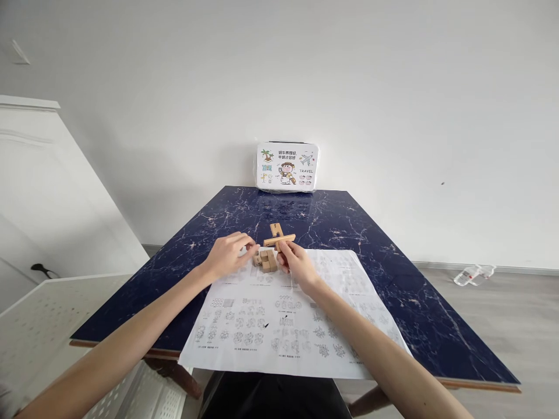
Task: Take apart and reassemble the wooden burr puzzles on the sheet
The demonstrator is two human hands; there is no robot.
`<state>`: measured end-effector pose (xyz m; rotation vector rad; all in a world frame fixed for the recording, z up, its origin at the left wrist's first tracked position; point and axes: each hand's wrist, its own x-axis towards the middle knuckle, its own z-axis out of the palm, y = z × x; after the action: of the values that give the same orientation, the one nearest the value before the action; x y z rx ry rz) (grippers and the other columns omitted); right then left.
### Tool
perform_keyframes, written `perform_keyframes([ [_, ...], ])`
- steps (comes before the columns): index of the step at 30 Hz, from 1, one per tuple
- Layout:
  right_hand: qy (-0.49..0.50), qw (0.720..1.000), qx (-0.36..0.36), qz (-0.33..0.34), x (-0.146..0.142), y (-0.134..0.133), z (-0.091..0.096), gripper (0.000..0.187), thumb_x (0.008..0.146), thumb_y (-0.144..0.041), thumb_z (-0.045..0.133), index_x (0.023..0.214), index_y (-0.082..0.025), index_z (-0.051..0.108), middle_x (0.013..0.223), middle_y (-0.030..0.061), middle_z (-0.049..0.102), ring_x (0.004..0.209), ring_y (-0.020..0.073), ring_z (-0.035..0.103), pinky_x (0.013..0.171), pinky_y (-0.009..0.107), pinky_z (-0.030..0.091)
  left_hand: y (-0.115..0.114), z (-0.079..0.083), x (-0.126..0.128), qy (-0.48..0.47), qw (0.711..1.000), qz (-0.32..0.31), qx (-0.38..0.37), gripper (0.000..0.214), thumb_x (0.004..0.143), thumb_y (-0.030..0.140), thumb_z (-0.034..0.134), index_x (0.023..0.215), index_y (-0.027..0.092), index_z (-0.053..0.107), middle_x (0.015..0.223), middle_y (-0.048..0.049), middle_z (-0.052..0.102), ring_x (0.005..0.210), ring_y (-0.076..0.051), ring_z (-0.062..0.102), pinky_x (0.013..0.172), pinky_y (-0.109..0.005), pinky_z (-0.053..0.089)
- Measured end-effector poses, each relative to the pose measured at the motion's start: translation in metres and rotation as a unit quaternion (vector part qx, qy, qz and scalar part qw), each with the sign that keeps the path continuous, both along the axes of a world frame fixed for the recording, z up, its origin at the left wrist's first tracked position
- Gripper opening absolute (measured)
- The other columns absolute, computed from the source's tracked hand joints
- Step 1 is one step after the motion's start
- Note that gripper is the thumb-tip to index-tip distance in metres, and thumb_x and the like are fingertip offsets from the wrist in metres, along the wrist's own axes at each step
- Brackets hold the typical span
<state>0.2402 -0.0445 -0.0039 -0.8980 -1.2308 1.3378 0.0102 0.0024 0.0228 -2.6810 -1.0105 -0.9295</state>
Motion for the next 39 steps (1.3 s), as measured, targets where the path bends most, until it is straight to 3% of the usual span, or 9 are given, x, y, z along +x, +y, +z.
perform_keyframes([
  [5, 0.012, 0.999, -0.029, -0.016, 0.004, 0.002, 0.0, 0.053, 0.08, -0.073, 0.071, 0.082, -0.022, 0.055, 0.064, -0.0055, 0.044, 0.051, 0.0096, 0.033, 0.05, 0.03, 0.025, 0.032, 0.002, -0.034, -0.014, 0.996, -0.011, -0.084, 0.053, 0.104, 0.044, 0.047, 0.057, 0.022, 0.059, 0.064, -0.0077, 0.064, 0.073, -0.023, 0.061, 0.079, -0.032, 0.047],
  [9, 0.007, 0.999, -0.037, -0.004, 0.003, 0.001, 0.001, 0.053, 0.079, -0.073, 0.072, 0.083, -0.022, 0.056, 0.064, -0.0056, 0.043, 0.051, 0.0097, 0.033, 0.05, 0.029, 0.025, 0.046, -0.006, -0.046, -0.126, 0.971, 0.071, -0.19, 0.059, 0.093, 0.049, 0.064, 0.043, 0.024, 0.047, 0.048, -0.0035, 0.051, 0.055, -0.02, 0.053, 0.069, -0.029, 0.043],
  [13, 0.012, 0.999, -0.04, 0.003, 0.003, 0.001, 0.0, 0.051, 0.082, -0.071, 0.071, 0.085, -0.022, 0.058, 0.065, -0.0052, 0.044, 0.051, 0.0096, 0.034, 0.051, 0.03, 0.026, 0.048, -0.013, -0.046, -0.161, 0.959, 0.122, -0.199, 0.064, 0.092, 0.047, 0.066, 0.039, 0.022, 0.04, 0.043, -0.0029, 0.044, 0.05, -0.019, 0.05, 0.064, -0.027, 0.039],
  [19, 0.019, 0.999, -0.046, 0.005, 0.002, 0.001, -0.001, 0.051, 0.081, -0.07, 0.072, 0.083, -0.022, 0.057, 0.065, -0.0056, 0.043, 0.051, 0.0091, 0.033, 0.051, 0.03, 0.023, 0.05, -0.015, -0.047, -0.212, 0.94, 0.192, -0.188, 0.067, 0.094, 0.052, 0.062, 0.039, 0.022, 0.039, 0.044, -0.0038, 0.033, 0.068, -0.029, 0.061, 0.069, -0.031, 0.039],
  [21, 0.017, 0.999, -0.049, 0.003, 0.002, 0.001, 0.0, 0.052, 0.08, -0.071, 0.072, 0.083, -0.022, 0.056, 0.065, -0.0058, 0.043, 0.051, 0.0091, 0.033, 0.051, 0.029, 0.022, 0.052, -0.014, -0.048, -0.297, 0.902, 0.208, -0.233, 0.065, 0.094, 0.054, 0.061, 0.041, 0.022, 0.041, 0.044, -0.0036, 0.033, 0.068, -0.029, 0.06, 0.067, -0.031, 0.039],
  [25, 0.005, 0.999, -0.051, 0.007, 0.001, -0.001, 0.001, 0.052, 0.08, -0.072, 0.071, 0.084, -0.022, 0.056, 0.064, -0.0061, 0.043, 0.051, 0.0093, 0.034, 0.051, 0.029, 0.023, 0.057, -0.009, -0.05, -0.472, 0.772, 0.175, -0.387, 0.057, 0.098, 0.054, 0.053, 0.051, 0.023, 0.047, 0.042, -0.0013, 0.037, 0.049, -0.022, 0.051, 0.056, -0.03, 0.037],
  [31, -0.011, 0.999, -0.045, 0.016, 0.002, 0.002, -0.004, 0.049, 0.084, -0.071, 0.068, 0.082, -0.023, 0.055, 0.065, -0.0052, 0.046, 0.05, 0.0098, 0.034, 0.05, 0.029, 0.024, 0.06, 0.002, -0.049, -0.548, 0.662, 0.117, -0.498, 0.055, 0.103, 0.057, 0.035, 0.063, 0.022, 0.047, 0.046, 0.0055, 0.03, 0.033, -0.01, 0.026, 0.039, -0.023, 0.023],
  [36, -0.011, 0.999, -0.041, 0.019, 0.001, 0.003, -0.005, 0.05, 0.084, -0.07, 0.068, 0.08, -0.023, 0.053, 0.065, -0.0051, 0.046, 0.05, 0.0094, 0.034, 0.05, 0.029, 0.023, 0.055, 0.007, -0.04, -0.608, 0.564, 0.093, -0.551, 0.058, 0.107, 0.052, 0.015, 0.073, 0.019, 0.049, 0.058, -0.0008, 0.047, 0.038, -0.01, 0.038, 0.037, -0.02, 0.027],
  [39, -0.01, 0.999, -0.044, 0.017, 0.001, 0.002, -0.003, 0.05, 0.083, -0.07, 0.069, 0.081, -0.023, 0.052, 0.065, -0.0054, 0.046, 0.05, 0.009, 0.034, 0.05, 0.029, 0.023, 0.052, 0.004, -0.036, -0.635, 0.53, 0.095, -0.554, 0.057, 0.108, 0.046, 0.009, 0.077, 0.019, 0.048, 0.062, -0.0047, 0.052, 0.041, -0.011, 0.043, 0.037, -0.02, 0.028],
])
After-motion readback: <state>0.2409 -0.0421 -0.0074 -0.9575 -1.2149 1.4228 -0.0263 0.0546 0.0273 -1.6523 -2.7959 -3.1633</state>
